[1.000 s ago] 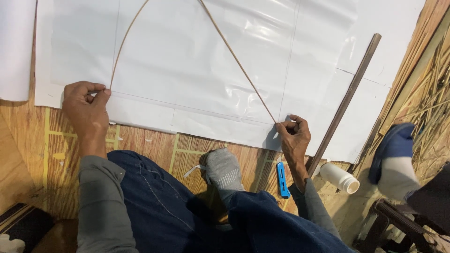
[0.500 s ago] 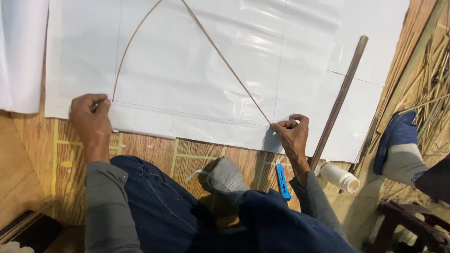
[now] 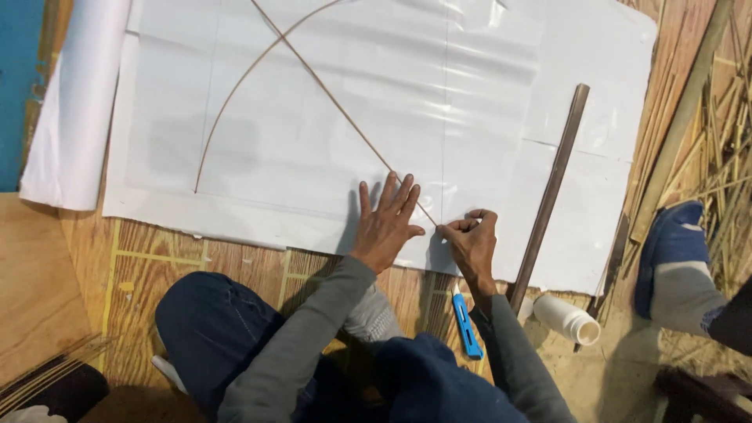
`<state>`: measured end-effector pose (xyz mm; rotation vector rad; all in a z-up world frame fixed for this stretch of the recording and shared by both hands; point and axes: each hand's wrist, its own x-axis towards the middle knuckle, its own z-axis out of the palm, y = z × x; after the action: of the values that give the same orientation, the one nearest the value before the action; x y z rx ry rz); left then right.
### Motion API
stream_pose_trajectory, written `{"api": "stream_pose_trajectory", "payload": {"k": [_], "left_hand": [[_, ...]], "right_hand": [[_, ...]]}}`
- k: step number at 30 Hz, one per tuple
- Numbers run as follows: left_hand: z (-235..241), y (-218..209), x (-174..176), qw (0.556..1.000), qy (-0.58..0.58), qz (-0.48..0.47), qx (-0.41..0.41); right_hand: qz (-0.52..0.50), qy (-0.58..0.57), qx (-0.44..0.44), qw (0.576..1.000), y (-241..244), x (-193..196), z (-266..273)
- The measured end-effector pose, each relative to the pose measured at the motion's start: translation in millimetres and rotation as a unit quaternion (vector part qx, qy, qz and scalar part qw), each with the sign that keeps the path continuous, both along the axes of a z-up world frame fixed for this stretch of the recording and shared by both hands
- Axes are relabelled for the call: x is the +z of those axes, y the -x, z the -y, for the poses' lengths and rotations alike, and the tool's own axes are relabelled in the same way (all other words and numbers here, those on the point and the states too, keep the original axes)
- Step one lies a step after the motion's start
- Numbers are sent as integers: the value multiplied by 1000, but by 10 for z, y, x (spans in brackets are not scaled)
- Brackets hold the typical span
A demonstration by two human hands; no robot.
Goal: The person bends thin wooden sticks into curved shapes and arranges them on a white sheet to form a kite frame. They adjust the sticks' positions and curves by hand, then place a wooden board on top of the frame to hold it in place.
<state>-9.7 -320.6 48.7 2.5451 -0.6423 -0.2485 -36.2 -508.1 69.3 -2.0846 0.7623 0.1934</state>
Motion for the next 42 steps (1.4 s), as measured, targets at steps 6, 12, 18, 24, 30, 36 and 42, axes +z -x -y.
{"api": "stream_pose_trajectory", "payload": {"k": [6, 12, 18, 24, 30, 36, 42], "left_hand": [[59, -221, -511, 996, -84, 34, 12], [-203, -461, -504, 994, -88, 42, 40], [-517, -953, -269, 987, -143, -29, 62], [-822, -1432, -284, 982, -155, -28, 104], [-1096, -1710, -679, 972, -201, 42, 118], [-1092, -1834, -623, 970, -169, 26, 172], [-1131, -1746, -837, 969, -137, 101, 180]], "right_hand": [[-12, -14, -8, 1000, -54, 14, 54], [-15, -11, -1, 1000, -45, -4, 49], [-36, -9, -10, 999, -91, 17, 45], [-64, -11, -18, 998, -214, 172, -47], [-97, -59, -53, 992, -270, 222, -81], [-91, -66, -44, 993, -257, 139, -57], [-119, -46, -36, 991, -176, 154, -26]]}}
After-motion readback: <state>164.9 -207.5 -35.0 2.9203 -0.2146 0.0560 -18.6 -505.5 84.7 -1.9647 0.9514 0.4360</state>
